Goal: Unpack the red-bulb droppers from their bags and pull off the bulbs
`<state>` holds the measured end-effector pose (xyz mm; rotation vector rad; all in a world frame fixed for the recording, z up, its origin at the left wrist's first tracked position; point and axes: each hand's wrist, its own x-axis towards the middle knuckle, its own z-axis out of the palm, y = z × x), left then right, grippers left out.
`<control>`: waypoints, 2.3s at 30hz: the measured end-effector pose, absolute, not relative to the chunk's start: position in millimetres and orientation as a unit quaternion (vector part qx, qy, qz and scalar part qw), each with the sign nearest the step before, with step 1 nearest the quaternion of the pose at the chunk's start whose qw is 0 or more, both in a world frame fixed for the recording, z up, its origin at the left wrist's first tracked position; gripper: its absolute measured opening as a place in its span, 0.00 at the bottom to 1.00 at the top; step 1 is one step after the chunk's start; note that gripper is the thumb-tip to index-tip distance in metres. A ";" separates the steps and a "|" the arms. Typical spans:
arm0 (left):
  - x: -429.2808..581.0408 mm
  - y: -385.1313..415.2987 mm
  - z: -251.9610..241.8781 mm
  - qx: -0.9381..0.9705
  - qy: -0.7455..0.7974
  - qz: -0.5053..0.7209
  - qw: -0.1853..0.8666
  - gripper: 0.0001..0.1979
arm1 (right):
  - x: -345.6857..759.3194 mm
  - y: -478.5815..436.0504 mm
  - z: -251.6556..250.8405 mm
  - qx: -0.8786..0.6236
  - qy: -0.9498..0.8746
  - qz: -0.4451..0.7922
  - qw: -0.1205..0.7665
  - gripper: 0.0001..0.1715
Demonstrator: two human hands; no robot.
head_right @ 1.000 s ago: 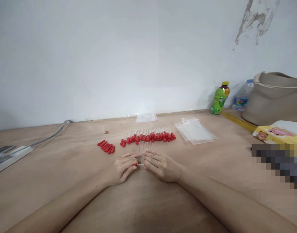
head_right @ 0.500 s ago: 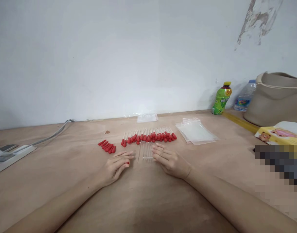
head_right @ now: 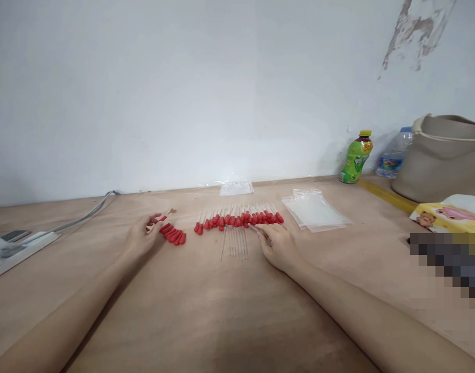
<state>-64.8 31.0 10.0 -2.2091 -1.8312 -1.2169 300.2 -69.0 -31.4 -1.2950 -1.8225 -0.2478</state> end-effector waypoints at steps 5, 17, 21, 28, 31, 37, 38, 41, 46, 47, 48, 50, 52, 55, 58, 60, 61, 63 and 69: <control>-69.4 40.7 0.8 -0.707 -0.601 -0.373 -0.003 0.17 | 299.3 -70.1 -30.2 -0.539 -0.730 -0.085 0.411 0.12; -76.8 48.7 -9.3 -0.739 -0.568 -0.350 -0.093 0.17 | 295.2 -71.3 -28.7 -0.537 -0.748 -0.109 0.374 0.12; -76.7 47.4 -9.0 -0.736 -0.568 -0.355 -0.101 0.18 | 293.6 -70.1 -30.0 -0.531 -0.747 -0.110 0.384 0.12; -75.9 47.0 -8.3 -0.736 -0.565 -0.359 -0.103 0.20 | 287.0 -68.2 -31.6 -0.544 -0.759 -0.112 0.339 0.14; -77.2 46.1 -6.5 -0.726 -0.572 -0.365 -0.110 0.21 | 285.6 -66.5 -31.4 -0.556 -0.758 -0.107 0.325 0.15; -81.9 49.6 -8.7 -0.699 -0.592 -0.379 -0.134 0.26 | 280.9 -65.2 -29.0 -0.580 -0.749 -0.084 0.310 0.16; -82.2 50.2 -9.2 -0.697 -0.592 -0.381 -0.136 0.26 | 279.7 -66.3 -28.1 -0.582 -0.749 -0.085 0.306 0.16; -82.8 51.6 -10.3 -0.690 -0.593 -0.389 -0.142 0.28 | 275.8 -71.5 -25.1 -0.573 -0.761 -0.083 0.294 0.16; -85.4 54.2 -12.4 -0.686 -0.591 -0.398 -0.151 0.29 | 271.3 -79.2 -19.6 -0.558 -0.779 -0.072 0.277 0.15; -85.9 54.9 -13.1 -0.686 -0.589 -0.399 -0.153 0.29 | 271.2 -79.8 -19.0 -0.556 -0.781 -0.069 0.276 0.15; -86.4 55.8 -13.9 -0.686 -0.588 -0.399 -0.155 0.29 | 271.3 -80.0 -18.6 -0.554 -0.782 -0.068 0.277 0.16; -87.0 57.6 -15.6 -0.685 -0.587 -0.402 -0.156 0.29 | 272.2 -79.3 -19.1 -0.551 -0.783 -0.064 0.282 0.16; -87.3 59.1 -17.0 -0.684 -0.586 -0.406 -0.154 0.30 | 273.5 -77.6 -20.8 -0.551 -0.780 -0.061 0.291 0.16; -86.5 58.5 -15.5 -0.684 -0.585 -0.412 -0.144 0.30 | 274.9 -74.9 -23.8 -0.555 -0.771 -0.053 0.308 0.17; -80.8 51.2 -6.9 -0.689 -0.582 -0.416 -0.116 0.27 | 275.1 -73.6 -24.9 -0.560 -0.761 -0.048 0.325 0.17; -71.2 42.0 1.7 -0.697 -0.576 -0.419 -0.087 0.22 | 275.0 -73.4 -24.7 -0.561 -0.757 -0.046 0.331 0.16; -64.3 36.5 6.0 -0.709 -0.567 -0.414 -0.065 0.20 | 275.0 -73.3 -24.6 -0.561 -0.756 -0.044 0.334 0.16; -46.7 25.0 12.9 -0.760 -0.532 -0.374 0.001 0.15 | 275.1 -73.2 -24.3 -0.558 -0.756 -0.040 0.339 0.16; 5.9 8.8 16.2 -0.814 -0.510 -0.235 0.150 0.17 | 276.1 -73.8 -23.7 -0.555 -0.758 -0.032 0.341 0.15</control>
